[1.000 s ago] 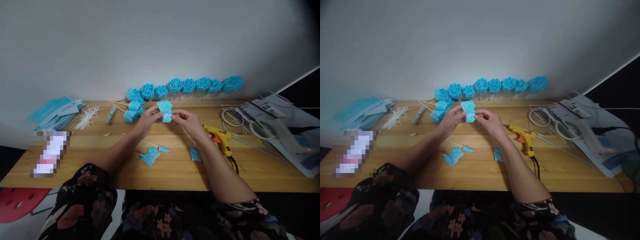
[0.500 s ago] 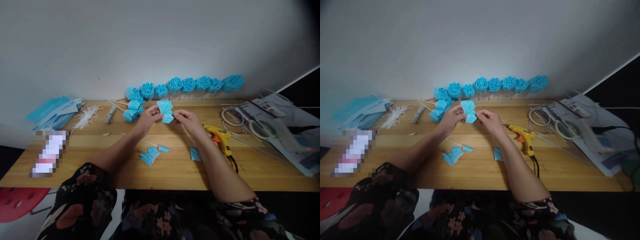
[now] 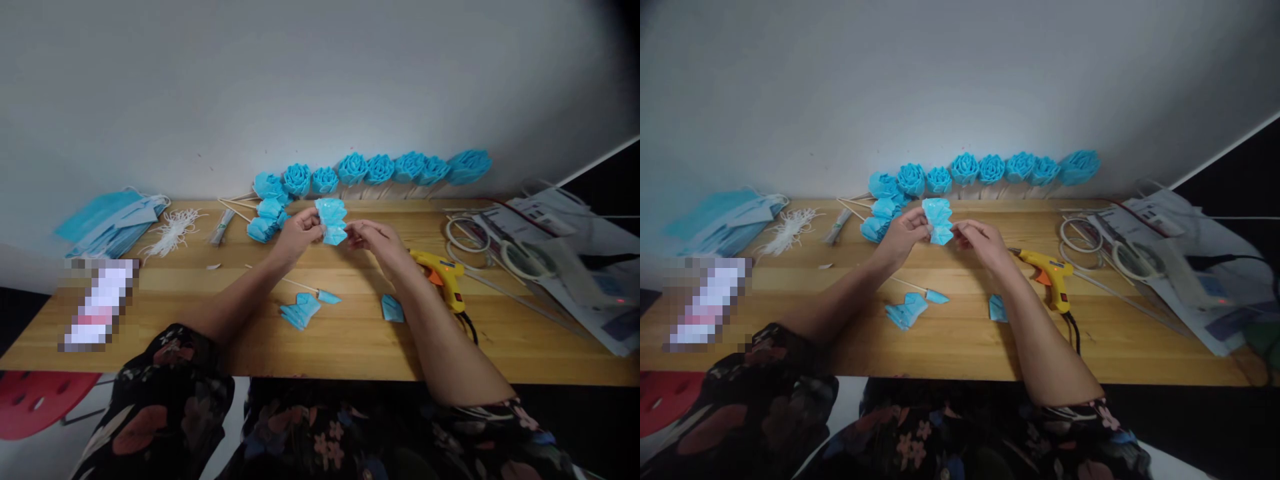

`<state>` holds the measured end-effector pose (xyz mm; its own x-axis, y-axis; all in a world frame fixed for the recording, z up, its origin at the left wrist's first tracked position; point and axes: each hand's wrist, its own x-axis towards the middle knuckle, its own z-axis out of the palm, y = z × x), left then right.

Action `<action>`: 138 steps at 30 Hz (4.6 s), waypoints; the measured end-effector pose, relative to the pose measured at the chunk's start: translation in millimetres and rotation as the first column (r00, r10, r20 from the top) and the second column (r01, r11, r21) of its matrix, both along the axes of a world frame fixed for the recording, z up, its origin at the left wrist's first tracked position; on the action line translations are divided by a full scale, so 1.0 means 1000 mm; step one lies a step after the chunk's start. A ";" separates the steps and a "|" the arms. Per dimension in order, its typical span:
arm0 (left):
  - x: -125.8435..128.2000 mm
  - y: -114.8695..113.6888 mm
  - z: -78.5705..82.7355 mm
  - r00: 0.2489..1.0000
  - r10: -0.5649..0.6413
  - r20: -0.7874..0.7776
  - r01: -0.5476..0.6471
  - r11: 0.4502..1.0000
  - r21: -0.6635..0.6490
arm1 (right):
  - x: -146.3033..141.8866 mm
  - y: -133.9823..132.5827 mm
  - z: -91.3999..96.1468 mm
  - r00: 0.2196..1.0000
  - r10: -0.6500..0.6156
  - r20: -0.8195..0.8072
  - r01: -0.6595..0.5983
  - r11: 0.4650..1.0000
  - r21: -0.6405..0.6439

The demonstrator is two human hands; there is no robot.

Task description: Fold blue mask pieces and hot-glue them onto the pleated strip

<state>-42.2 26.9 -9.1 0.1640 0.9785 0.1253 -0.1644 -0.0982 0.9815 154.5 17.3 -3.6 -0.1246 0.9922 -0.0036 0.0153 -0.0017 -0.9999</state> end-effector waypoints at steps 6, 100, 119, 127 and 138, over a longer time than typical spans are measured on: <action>0.002 -0.002 0.001 1.000 0.004 -0.006 -0.004 1.000 0.003 | 0.000 0.004 -0.012 0.999 0.015 -0.039 -0.013 0.999 0.049; 0.008 -0.007 -0.002 0.992 -0.030 0.119 0.043 0.993 -0.109 | -0.007 -0.010 0.005 0.984 0.136 -0.116 -0.138 0.990 -0.003; 0.013 -0.012 0.008 0.986 -0.160 -0.051 0.164 0.984 0.076 | -0.021 -0.016 0.009 1.000 0.022 -0.020 -0.021 0.999 0.046; 0.007 -0.002 0.012 0.987 -0.162 0.017 0.162 0.987 0.025 | -0.014 -0.012 0.010 0.975 0.119 -0.190 -0.138 0.986 -0.088; 0.006 -0.007 0.006 0.993 -0.121 0.019 0.121 0.992 -0.027 | -0.011 -0.010 0.008 0.984 0.082 -0.161 -0.083 0.997 0.003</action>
<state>-36.0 20.4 -2.8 0.2792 0.9548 0.1022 -0.1906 -0.0492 0.9804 143.6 7.0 4.6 -0.2051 0.9786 0.0190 -0.1453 -0.0112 -0.9893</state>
